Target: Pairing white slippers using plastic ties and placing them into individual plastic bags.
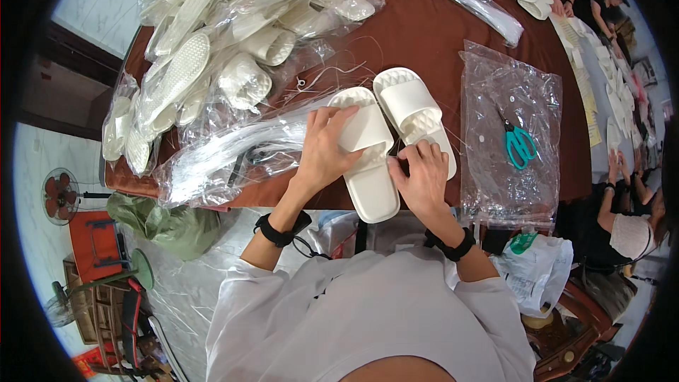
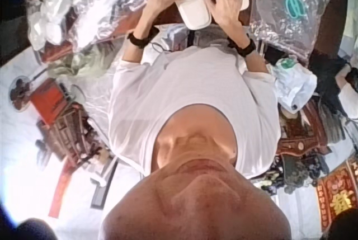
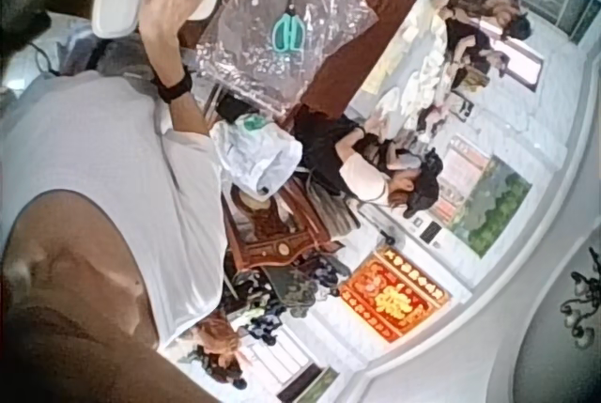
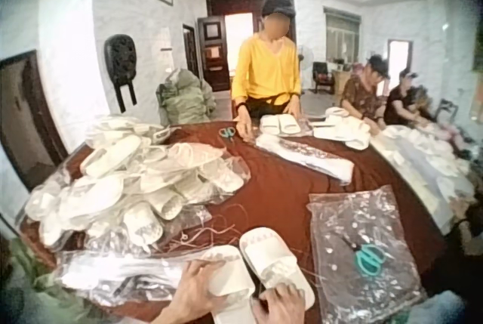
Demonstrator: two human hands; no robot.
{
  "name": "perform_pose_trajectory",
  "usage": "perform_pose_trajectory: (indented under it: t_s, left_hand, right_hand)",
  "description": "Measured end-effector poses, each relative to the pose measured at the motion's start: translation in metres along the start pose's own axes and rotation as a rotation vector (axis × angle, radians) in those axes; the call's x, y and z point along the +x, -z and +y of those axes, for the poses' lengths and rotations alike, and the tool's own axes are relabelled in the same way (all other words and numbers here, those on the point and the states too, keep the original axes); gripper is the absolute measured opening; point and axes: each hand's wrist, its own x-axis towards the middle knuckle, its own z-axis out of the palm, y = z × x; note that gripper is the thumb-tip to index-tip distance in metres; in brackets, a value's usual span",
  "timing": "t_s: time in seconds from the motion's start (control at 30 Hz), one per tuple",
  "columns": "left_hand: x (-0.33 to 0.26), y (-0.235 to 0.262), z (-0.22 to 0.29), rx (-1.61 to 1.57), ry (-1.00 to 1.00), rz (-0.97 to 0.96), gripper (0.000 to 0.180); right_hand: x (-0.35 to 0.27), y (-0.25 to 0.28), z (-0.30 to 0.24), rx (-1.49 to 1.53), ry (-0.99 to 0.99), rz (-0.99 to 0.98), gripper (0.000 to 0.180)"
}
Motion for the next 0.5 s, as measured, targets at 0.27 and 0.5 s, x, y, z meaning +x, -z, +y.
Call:
perform_pose_trajectory:
  t_s: [0.27, 0.5]
  left_hand:
    - [-0.003, 0.004, 0.018, 0.055, 0.019, 0.017, 0.068]
    - [-0.011, -0.009, 0.048, 0.078, -0.227, 0.001, 0.043]
  right_hand:
    - [-0.011, 0.019, 0.005, 0.023, -0.025, -0.028, 0.017]
    - [-0.020, 0.031, -0.001, 0.047, -0.019, -0.039, 0.018]
